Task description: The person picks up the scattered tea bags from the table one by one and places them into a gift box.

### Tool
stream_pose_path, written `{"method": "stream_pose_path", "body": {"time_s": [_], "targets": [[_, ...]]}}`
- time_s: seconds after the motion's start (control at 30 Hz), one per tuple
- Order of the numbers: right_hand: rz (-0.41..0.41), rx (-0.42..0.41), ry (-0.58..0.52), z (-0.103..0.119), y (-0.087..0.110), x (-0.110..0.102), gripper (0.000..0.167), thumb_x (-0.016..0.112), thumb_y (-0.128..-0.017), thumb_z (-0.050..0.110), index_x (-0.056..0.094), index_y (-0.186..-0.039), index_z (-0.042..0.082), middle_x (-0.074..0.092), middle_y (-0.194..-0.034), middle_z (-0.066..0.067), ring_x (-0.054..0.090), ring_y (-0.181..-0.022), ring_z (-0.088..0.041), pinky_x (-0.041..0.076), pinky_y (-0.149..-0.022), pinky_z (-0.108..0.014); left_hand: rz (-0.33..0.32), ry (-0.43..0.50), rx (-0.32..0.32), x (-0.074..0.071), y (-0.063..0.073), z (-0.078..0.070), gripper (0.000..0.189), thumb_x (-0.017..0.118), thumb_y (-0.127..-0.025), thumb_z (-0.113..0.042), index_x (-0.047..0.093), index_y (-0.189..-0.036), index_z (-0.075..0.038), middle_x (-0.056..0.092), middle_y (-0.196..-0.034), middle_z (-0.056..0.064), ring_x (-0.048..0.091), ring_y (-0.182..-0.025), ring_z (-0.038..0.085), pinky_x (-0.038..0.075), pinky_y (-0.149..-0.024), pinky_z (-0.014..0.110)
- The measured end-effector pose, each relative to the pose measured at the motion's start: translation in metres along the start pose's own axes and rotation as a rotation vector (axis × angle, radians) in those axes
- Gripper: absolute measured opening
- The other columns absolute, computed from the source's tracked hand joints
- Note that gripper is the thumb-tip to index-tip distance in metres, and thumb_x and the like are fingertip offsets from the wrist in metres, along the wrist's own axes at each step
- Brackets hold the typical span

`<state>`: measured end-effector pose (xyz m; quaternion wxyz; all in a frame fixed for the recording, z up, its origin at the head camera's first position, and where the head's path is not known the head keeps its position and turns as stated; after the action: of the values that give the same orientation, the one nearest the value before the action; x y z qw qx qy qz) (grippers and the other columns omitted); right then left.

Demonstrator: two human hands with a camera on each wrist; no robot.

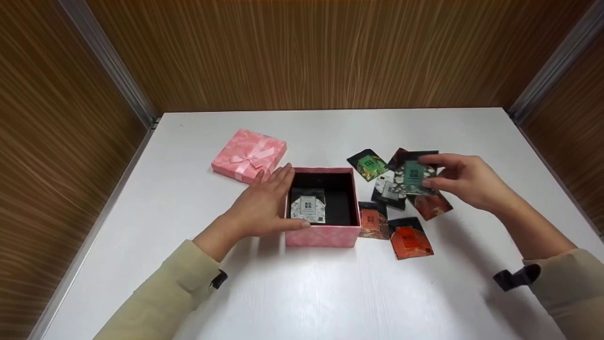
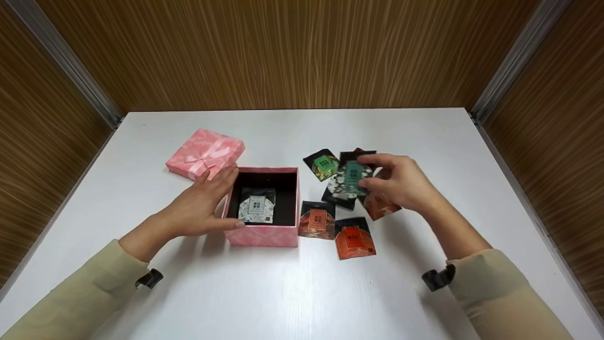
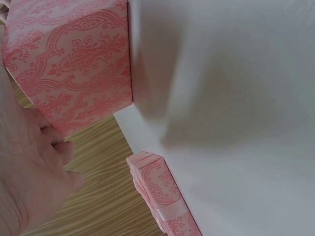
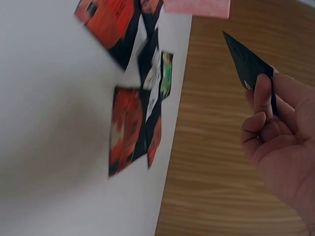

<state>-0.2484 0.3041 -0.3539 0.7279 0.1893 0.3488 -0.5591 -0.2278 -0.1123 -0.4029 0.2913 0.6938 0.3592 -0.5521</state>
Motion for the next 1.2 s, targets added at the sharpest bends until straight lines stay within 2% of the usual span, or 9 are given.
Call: {"method": "stream_pose_path", "body": {"time_s": [0.23, 0.57, 0.73, 0.93, 1.2], "targets": [[0.015, -0.078, -0.062, 0.033, -0.015, 0.022, 0.040, 0.082, -0.096, 0.012, 0.073, -0.134, 0.005, 0.076, -0.110, -0.015, 0.070, -0.083, -0.010, 0.058, -0.068, -0.018, -0.002, 0.002, 0.000, 0.000, 0.000, 0.000, 0.126, 0.049, -0.088, -0.090, 0.009, -0.170, -0.002, 0.008, -0.178, 0.012, 0.010, -0.163, 0.027, 0.003, -0.130, 0.052], [0.095, -0.079, -0.185, 0.062, -0.032, 0.056, 0.040, 0.082, -0.095, 0.010, 0.074, -0.133, 0.006, 0.074, -0.114, -0.012, 0.068, -0.089, -0.017, 0.059, -0.076, -0.019, -0.005, 0.014, 0.001, 0.000, 0.002, 0.001, 0.126, 0.051, -0.088, -0.089, 0.008, -0.170, -0.003, 0.007, -0.178, 0.012, 0.008, -0.163, 0.025, 0.002, -0.130, 0.052], [0.118, -0.101, -0.169, 0.070, -0.038, 0.069, 0.039, 0.081, -0.095, 0.010, 0.075, -0.133, 0.009, 0.075, -0.114, -0.010, 0.070, -0.092, -0.021, 0.059, -0.077, -0.020, -0.004, 0.016, 0.001, 0.000, 0.001, 0.001, 0.126, 0.050, -0.088, -0.090, 0.009, -0.169, -0.003, 0.007, -0.178, 0.012, 0.009, -0.163, 0.026, 0.003, -0.130, 0.052], [0.132, -0.147, -0.170, 0.077, -0.045, 0.083, 0.040, 0.081, -0.094, 0.007, 0.074, -0.134, 0.006, 0.076, -0.119, -0.010, 0.071, -0.088, -0.020, 0.057, -0.074, -0.020, -0.013, 0.006, 0.014, 0.000, 0.001, 0.001, 0.126, 0.049, -0.088, -0.090, 0.010, -0.169, -0.002, 0.007, -0.177, 0.013, 0.012, -0.163, 0.030, 0.004, -0.130, 0.054], [0.135, -0.159, -0.143, 0.088, -0.050, 0.098, 0.040, 0.083, -0.094, 0.011, 0.074, -0.133, 0.007, 0.075, -0.110, -0.008, 0.067, -0.084, -0.017, 0.055, -0.072, -0.021, -0.012, -0.003, 0.011, 0.000, 0.001, 0.001, 0.125, 0.051, -0.089, -0.088, 0.010, -0.169, -0.002, 0.008, -0.178, 0.014, 0.011, -0.163, 0.028, 0.004, -0.130, 0.054]]}}
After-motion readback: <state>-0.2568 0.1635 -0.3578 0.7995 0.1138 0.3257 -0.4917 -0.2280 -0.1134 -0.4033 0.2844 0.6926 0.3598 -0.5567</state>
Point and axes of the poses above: each hand's wrist, its own y-axis away from the middle knuckle, its own x-axis out of the palm, z = x × y, the point moved 4 cm from there along -y, towards the middle knuckle
